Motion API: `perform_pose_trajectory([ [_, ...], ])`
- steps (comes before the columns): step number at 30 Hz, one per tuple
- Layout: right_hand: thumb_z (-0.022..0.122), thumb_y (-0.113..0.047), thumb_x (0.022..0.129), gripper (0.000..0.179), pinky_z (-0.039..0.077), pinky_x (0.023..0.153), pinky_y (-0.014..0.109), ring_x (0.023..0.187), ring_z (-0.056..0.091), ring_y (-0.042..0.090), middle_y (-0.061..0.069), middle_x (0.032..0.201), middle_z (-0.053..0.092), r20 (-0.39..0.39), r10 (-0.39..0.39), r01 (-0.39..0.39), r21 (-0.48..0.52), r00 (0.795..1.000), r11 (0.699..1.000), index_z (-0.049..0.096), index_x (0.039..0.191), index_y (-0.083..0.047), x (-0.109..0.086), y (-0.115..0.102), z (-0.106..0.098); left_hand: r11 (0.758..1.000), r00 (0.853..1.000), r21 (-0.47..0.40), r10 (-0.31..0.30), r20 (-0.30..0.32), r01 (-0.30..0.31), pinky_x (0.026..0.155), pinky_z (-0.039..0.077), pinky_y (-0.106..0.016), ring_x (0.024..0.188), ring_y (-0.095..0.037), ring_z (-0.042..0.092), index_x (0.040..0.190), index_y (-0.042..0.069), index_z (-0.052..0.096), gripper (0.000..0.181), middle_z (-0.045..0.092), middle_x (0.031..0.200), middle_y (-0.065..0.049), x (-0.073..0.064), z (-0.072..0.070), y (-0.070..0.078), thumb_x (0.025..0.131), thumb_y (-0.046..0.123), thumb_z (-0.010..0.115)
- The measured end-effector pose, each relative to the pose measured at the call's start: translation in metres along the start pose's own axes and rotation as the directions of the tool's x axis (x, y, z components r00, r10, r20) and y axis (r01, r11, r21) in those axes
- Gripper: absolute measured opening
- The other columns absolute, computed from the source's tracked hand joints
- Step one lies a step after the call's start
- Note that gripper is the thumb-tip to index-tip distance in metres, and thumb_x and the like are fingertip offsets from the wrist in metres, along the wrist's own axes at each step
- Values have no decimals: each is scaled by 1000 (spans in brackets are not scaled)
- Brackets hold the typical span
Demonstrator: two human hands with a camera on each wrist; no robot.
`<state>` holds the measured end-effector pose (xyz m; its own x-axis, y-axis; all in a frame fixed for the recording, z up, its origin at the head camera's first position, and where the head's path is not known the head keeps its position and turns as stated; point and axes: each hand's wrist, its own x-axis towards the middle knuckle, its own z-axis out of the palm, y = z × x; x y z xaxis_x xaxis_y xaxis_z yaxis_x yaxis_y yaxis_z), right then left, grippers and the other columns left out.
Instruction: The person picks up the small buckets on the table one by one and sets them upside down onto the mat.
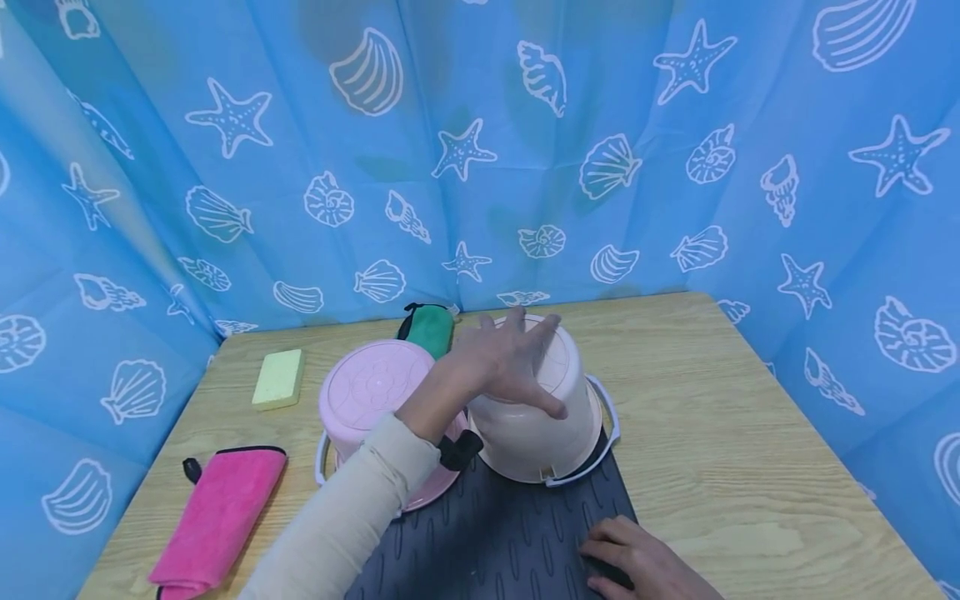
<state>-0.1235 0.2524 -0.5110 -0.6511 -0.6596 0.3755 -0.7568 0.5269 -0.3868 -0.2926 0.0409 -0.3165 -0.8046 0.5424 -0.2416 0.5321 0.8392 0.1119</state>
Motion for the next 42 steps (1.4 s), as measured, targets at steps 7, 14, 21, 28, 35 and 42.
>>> perform_pose_trajectory([
  [7, 76, -21, 90, 19, 49, 70, 19, 90, 54, 6, -5, 103, 60, 4, 2, -2, 13, 1000, 1000, 75, 104, -8, 0, 0, 0, 1000, 1000, 22, -4, 0, 4, 96, 42, -60, 141, -49, 28, 161, 40, 9, 117, 17, 163, -10, 4, 2, 5, 68, 82, 67],
  [14, 76, -22, 91, 19, 48, 69, 18, 89, 52, 4, -6, 102, 59, 14, 10, -10, 20, 1000, 1000, 75, 104, -8, 0, 0, -1, 999, 1000, 43, 6, 1, -6, 92, 44, -58, 137, -46, 33, 161, 38, 11, 117, 20, 162, -11, 9, 2, 8, 68, 83, 66],
  [21, 76, -22, 91, 20, 47, 69, 18, 89, 52, 4, -6, 102, 59, 10, 2, -3, 18, 1000, 1000, 75, 104, -8, 0, 0, -2, 999, 1000, 48, -10, 19, 9, 93, 43, -58, 138, -47, 33, 161, 40, 11, 117, 19, 163, -12, 13, 2, 10, 67, 84, 66],
  [28, 74, -23, 93, 20, 48, 69, 19, 90, 51, 4, -6, 103, 59, 29, 25, -26, 27, 999, 999, 75, 105, -7, 0, -1, -3, 998, 1000, 57, -3, 27, 2, 93, 42, -61, 136, -46, 34, 161, 40, 11, 116, 19, 162, -12, 17, 3, 13, 68, 84, 65],
  [35, 74, -23, 93, 21, 48, 71, 18, 90, 52, 5, -5, 103, 59, 12, -7, 7, 9, 1000, 1000, 74, 106, -7, 0, 0, 0, 998, 999, 59, -16, 42, 14, 94, 39, -66, 135, -45, 34, 161, 40, 11, 115, 20, 162, -11, 19, 5, 17, 68, 84, 65],
  [42, 74, -22, 92, 19, 46, 71, 16, 90, 52, 5, -4, 104, 59, -12, -38, 38, -4, 999, 999, 74, 105, -8, 1, 2, 1, 996, 999, 85, -24, 39, 21, 96, 38, -69, 138, -48, 31, 161, 40, 11, 116, 19, 163, -12, 22, 6, 20, 68, 85, 64],
])
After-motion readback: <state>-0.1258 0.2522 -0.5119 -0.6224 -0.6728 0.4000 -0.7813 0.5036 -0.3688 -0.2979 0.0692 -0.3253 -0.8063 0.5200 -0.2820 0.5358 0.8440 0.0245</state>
